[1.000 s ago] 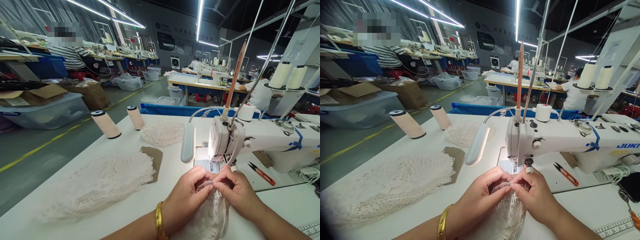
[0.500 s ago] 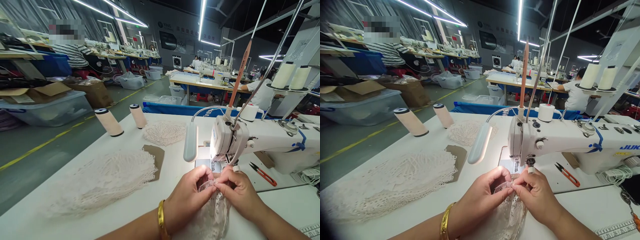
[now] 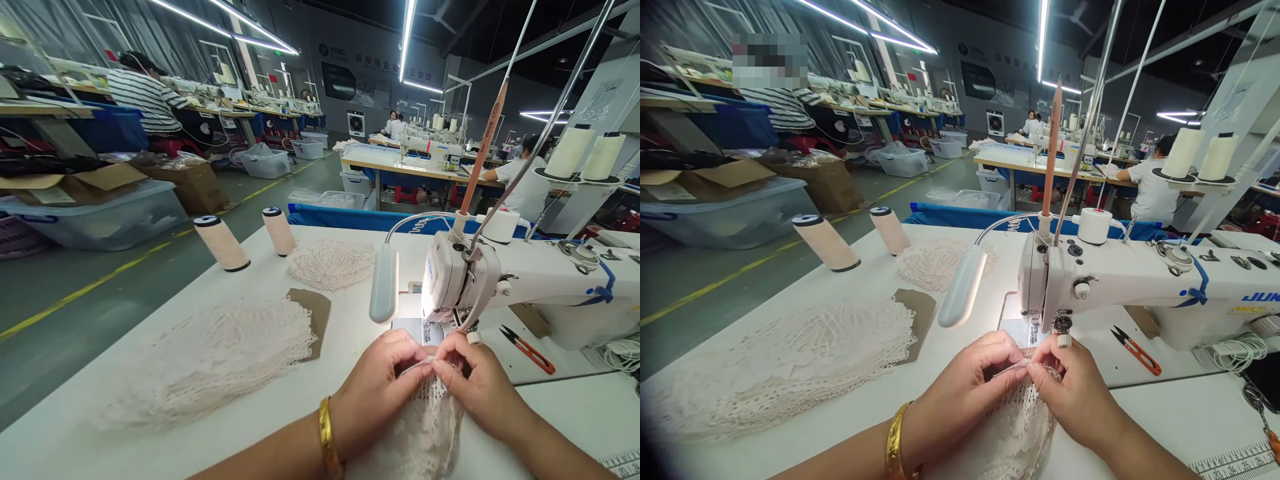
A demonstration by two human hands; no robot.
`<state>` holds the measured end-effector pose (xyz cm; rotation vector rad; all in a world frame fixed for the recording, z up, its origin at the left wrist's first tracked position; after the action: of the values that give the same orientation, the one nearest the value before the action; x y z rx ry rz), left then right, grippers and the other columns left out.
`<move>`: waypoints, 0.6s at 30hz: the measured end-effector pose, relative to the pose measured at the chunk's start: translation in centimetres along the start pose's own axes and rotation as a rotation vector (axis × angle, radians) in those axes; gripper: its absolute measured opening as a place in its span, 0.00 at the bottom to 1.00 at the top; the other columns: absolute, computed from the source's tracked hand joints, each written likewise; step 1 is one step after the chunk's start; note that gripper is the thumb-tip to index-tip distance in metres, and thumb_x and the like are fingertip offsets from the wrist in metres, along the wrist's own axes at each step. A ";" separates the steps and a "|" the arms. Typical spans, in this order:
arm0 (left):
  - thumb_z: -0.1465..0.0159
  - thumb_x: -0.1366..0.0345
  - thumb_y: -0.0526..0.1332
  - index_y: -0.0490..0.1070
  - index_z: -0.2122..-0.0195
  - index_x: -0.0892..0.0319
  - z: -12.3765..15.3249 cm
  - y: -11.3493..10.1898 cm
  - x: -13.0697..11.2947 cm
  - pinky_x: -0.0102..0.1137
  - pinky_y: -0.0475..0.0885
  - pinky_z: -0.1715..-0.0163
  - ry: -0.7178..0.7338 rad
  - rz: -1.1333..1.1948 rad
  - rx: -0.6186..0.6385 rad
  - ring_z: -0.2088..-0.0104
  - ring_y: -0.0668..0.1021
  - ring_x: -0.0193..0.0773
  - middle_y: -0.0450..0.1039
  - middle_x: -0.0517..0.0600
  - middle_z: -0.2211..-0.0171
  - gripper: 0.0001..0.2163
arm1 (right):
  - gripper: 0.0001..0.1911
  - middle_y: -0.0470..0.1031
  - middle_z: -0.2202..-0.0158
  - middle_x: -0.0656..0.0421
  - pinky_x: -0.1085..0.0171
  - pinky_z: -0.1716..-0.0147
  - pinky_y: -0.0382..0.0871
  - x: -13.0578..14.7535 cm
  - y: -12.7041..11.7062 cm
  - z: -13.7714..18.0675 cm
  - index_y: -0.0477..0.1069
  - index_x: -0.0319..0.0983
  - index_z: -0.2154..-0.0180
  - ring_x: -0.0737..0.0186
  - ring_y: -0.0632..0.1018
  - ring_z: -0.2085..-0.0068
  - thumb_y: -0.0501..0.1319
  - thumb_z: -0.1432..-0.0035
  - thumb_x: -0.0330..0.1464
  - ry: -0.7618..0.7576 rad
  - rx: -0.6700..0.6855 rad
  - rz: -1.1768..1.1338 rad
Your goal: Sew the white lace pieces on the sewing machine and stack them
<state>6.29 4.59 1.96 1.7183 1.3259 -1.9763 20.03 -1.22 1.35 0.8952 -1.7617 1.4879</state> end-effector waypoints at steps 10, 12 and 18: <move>0.35 0.70 0.63 0.71 0.65 0.58 -0.3 0.6 -0.6 0.42 0.61 0.55 0.202 -0.546 -0.219 0.60 0.72 0.45 0.74 0.50 0.61 0.02 | 0.09 0.73 0.70 0.59 0.62 0.65 0.64 -1.3 1.0 -1.1 0.65 0.43 0.70 0.54 0.75 0.64 0.56 0.35 0.30 -0.023 -0.124 0.373; 0.33 0.74 0.61 0.71 0.66 0.57 0.5 0.9 -1.7 0.41 0.60 0.56 0.403 -0.625 -0.275 0.62 0.72 0.44 0.74 0.48 0.64 0.06 | 0.08 0.74 0.70 0.59 0.62 0.67 0.64 -1.6 1.0 -1.2 0.67 0.43 0.69 0.54 0.76 0.65 0.56 0.36 0.31 -0.019 -0.156 0.406; 0.27 0.73 0.58 0.73 0.67 0.58 1.4 1.7 -1.8 0.42 0.59 0.57 0.579 -0.676 -0.208 0.66 0.73 0.41 0.77 0.46 0.67 0.10 | 0.04 0.78 0.66 0.57 0.63 0.70 0.66 -1.7 0.4 -0.7 0.72 0.43 0.63 0.54 0.79 0.65 0.60 0.33 0.34 -0.104 -0.193 0.443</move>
<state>6.99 1.97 2.61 1.9885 2.4808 -1.5357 20.68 -0.31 -0.17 0.5106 -2.2429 1.5191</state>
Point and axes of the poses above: each hand's wrist, its own z-axis away from the middle knuckle, its own y-axis out of the palm, x = y × z, the point moved 8 cm from there along -z, towards the middle knuckle
